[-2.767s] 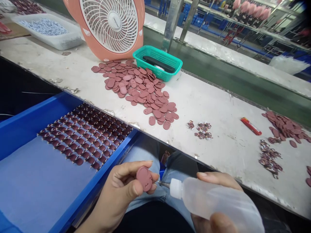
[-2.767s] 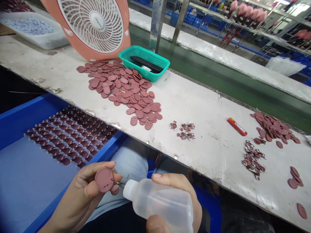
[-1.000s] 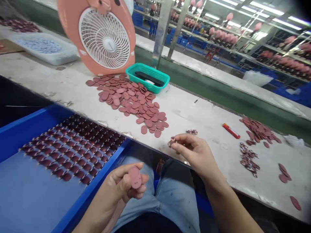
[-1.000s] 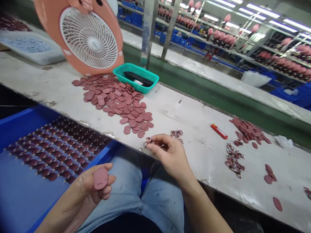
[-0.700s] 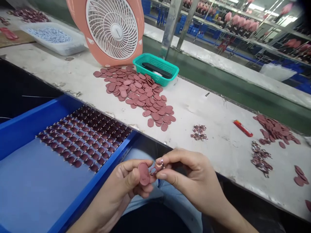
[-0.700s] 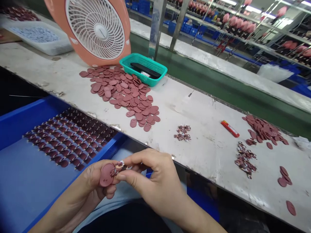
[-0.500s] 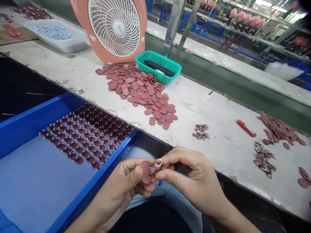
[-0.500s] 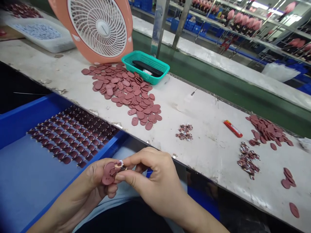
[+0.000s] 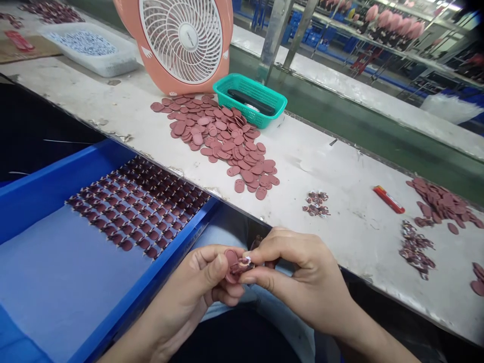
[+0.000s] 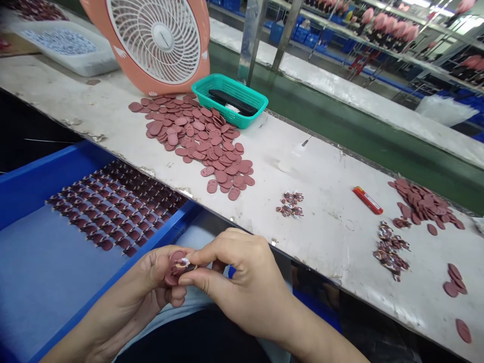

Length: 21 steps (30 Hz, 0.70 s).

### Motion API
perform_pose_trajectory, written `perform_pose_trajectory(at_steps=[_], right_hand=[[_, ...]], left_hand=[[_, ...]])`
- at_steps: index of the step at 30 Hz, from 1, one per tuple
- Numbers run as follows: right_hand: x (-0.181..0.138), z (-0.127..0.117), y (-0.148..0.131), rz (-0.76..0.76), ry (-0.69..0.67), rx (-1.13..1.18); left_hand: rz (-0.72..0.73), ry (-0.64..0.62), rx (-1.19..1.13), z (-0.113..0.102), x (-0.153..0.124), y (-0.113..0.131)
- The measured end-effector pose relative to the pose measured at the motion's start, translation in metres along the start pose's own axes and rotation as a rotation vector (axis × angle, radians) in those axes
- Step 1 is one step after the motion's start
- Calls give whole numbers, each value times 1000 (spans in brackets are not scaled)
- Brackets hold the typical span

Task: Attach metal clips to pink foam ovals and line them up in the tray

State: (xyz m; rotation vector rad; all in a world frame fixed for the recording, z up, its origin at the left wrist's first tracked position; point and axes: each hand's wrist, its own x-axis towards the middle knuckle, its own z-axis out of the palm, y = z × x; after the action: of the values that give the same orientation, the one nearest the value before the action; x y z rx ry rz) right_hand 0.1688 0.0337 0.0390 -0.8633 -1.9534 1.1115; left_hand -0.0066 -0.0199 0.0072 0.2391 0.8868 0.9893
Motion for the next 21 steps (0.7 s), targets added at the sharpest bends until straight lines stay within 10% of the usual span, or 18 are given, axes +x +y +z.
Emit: perform_pose_trajectory(at_steps=[21], right_hand=[[-3, -2, -13, -247, -111, -149]], left_hand=[[18, -52, -5, -6, -2, -9]])
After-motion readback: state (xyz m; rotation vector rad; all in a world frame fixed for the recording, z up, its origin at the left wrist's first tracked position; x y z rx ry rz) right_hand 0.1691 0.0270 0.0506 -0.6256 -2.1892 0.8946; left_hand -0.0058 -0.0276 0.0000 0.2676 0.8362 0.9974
